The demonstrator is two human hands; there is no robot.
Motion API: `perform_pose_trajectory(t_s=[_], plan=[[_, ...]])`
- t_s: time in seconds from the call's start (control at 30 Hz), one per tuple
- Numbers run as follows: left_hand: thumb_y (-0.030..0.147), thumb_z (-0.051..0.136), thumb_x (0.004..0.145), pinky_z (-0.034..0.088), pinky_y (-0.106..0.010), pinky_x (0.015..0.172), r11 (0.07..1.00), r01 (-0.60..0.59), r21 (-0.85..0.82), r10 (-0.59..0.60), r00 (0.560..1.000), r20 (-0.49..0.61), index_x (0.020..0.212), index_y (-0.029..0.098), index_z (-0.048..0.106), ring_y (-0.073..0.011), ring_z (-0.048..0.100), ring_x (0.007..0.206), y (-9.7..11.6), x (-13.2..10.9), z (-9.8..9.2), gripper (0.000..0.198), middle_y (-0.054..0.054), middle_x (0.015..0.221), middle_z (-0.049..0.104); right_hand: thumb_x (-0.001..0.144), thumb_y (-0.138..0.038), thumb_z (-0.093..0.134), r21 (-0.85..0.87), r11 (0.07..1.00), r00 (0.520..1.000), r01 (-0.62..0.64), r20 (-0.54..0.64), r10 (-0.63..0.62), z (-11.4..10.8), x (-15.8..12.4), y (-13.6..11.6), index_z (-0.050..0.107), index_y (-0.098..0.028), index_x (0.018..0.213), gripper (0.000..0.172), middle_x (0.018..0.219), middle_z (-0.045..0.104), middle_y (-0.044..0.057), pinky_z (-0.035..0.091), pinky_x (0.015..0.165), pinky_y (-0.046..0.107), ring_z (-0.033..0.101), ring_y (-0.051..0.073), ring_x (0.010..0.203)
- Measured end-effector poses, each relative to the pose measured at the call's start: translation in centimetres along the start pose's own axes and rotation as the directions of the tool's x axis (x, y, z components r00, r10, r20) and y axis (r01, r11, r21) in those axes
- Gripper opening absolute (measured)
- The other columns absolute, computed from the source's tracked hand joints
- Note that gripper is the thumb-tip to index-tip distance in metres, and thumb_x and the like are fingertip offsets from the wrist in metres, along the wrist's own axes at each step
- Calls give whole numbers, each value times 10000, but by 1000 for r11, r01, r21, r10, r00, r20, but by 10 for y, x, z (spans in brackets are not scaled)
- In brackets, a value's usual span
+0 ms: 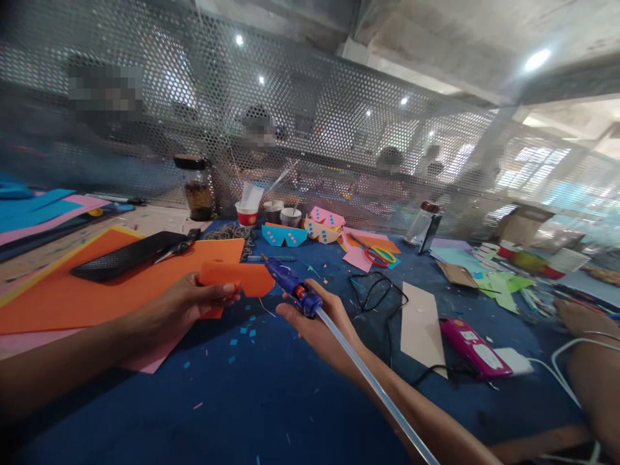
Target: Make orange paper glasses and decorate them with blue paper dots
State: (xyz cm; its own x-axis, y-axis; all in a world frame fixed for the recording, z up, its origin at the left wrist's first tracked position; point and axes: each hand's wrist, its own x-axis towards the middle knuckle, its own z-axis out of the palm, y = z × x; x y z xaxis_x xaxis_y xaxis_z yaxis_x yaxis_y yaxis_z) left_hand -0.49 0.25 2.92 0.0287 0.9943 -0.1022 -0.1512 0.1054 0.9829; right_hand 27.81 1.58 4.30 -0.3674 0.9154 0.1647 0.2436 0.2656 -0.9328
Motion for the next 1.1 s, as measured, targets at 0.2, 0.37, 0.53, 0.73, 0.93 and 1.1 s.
perform_pose_trajectory(t_s=[0.2,0.37,0.53,0.73,0.93,1.1], plan=[[460,976,747,493,-293,741,1000,-6,2,6,1000,7,964,244,858,-230,690,868,-1,1,-2,327,-57,910,803,910,-519,840,27,1000,1000,3,16,-3,1,0,0,763,-243,1080,333,849,684,-17,530,552,228,577,115,623],[452,982,736,493,-288,727,1000,-4,-12,4,1000,-3,941,238,857,-225,687,852,1,1,1,322,-56,896,799,908,-505,832,16,1000,1000,-16,25,16,1,-1,-6,744,-235,1113,350,811,654,-34,538,558,236,601,120,616],[439,989,728,505,-287,725,1000,-8,-14,8,1000,1,912,226,855,-222,686,840,1,1,2,312,-67,891,795,883,-494,857,-18,1000,997,13,74,-11,1,-2,-6,713,-212,1126,400,856,673,-22,543,568,251,641,128,607],[478,1003,695,504,-276,734,999,42,-4,-42,999,-24,944,222,852,-220,696,891,2,2,0,388,-66,926,808,963,-521,768,-124,983,990,135,63,-128,0,-5,-9,737,-185,1070,354,949,704,47,545,587,243,651,136,658],[470,1005,669,519,-301,748,1000,24,-5,-24,998,-55,938,222,861,-236,695,924,8,-1,8,394,-72,948,806,978,-442,750,-262,943,979,203,70,-191,-1,-6,-15,739,-173,1103,297,822,674,16,454,608,236,589,136,686],[454,1010,665,521,-315,742,1000,11,-3,-11,998,-54,929,222,855,-236,701,905,5,0,5,384,-70,950,808,982,-374,698,-274,933,969,235,137,-204,0,-6,-14,697,-165,1034,215,794,609,-18,394,594,230,488,107,647]])
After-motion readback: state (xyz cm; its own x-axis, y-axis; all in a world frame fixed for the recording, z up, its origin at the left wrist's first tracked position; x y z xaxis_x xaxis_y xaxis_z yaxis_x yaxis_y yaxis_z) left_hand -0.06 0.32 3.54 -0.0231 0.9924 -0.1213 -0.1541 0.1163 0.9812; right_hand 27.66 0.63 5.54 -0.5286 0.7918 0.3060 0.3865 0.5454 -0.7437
